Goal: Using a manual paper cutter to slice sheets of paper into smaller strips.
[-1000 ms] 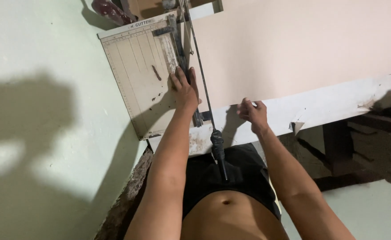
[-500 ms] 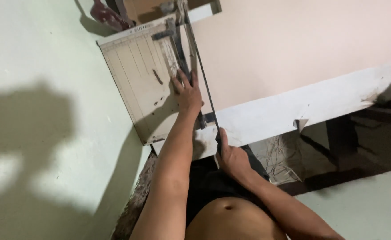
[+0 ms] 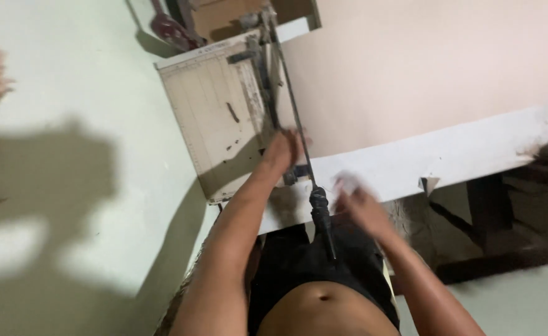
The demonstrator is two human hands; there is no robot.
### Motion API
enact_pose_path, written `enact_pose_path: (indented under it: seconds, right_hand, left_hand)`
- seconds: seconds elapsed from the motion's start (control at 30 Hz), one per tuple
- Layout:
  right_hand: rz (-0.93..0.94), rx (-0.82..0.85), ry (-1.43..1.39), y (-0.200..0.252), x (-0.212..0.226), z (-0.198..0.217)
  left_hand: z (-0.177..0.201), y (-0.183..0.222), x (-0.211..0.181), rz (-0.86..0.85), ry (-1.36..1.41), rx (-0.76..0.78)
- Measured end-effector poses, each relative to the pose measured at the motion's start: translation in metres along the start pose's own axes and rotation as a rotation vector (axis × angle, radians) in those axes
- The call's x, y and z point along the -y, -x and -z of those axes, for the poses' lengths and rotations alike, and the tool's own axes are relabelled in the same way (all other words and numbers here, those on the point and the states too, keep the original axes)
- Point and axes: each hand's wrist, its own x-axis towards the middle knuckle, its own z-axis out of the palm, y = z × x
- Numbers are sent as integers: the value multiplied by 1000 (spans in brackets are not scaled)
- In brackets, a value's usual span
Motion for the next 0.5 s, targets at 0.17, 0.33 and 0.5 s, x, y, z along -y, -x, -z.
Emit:
enact_pose_path:
  seconds: [0.17,0.33,0.5]
  right_hand:
    - [-11,-406,-974,-158,-118,49]
    - [-17,-400,-1095,-163,-108,71]
    - [87,-404,-1136,-155,-137,68]
  left_hand:
    - [-72,35,-114,656,2432,-285]
    - [-26,33,-94,-8,4062,-1253]
    - [-19,37,-74,419,4190,-1107]
